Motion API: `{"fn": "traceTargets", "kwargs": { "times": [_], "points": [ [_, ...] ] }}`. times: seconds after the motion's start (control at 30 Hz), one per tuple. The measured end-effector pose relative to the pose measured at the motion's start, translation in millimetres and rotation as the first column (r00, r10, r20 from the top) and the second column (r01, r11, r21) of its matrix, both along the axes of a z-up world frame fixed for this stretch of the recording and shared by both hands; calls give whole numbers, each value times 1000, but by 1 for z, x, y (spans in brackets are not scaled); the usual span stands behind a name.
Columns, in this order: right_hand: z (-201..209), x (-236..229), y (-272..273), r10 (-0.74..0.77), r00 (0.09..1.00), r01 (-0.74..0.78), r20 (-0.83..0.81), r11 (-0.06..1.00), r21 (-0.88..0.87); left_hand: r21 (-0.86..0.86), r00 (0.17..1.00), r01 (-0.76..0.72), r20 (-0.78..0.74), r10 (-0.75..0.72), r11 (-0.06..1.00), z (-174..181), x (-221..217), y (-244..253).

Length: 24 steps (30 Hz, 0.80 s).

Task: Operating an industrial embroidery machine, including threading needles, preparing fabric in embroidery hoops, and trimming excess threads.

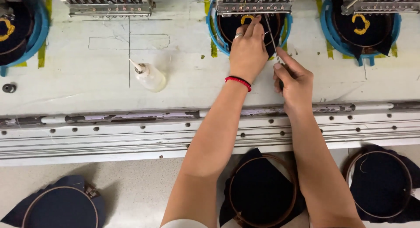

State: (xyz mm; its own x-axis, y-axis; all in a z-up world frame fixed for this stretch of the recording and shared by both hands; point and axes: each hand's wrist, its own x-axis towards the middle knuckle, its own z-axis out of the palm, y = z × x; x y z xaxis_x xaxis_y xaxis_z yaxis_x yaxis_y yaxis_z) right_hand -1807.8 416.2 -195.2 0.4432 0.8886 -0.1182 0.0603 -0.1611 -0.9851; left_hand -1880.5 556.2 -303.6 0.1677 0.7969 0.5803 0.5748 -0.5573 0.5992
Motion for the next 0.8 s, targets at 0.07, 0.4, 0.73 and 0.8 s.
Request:
{"fn": "traceTargets", "kwargs": {
  "times": [0.07, 0.4, 0.73, 0.8],
  "points": [
    [0, 0, 1, -11, 1000, 11, 2, 1000, -11, -10, 1000, 0, 3, 0, 1000, 0, 1, -1],
    [-5, 3, 4, 7, 999, -8, 54, 1000, 14, -43, 1000, -16, 17, 16, 999, 3, 2, -3],
    [-8, 5, 4, 17, 998, -18, 66, 1000, 20, -39, 999, -30, -13, 29, 999, 2, 2, -3],
    [-6, 4, 5, 10, 998, -11, 59, 1000, 13, -35, 1000, -23, -9, 23, 999, 3, 1, -3]
  ]
}}
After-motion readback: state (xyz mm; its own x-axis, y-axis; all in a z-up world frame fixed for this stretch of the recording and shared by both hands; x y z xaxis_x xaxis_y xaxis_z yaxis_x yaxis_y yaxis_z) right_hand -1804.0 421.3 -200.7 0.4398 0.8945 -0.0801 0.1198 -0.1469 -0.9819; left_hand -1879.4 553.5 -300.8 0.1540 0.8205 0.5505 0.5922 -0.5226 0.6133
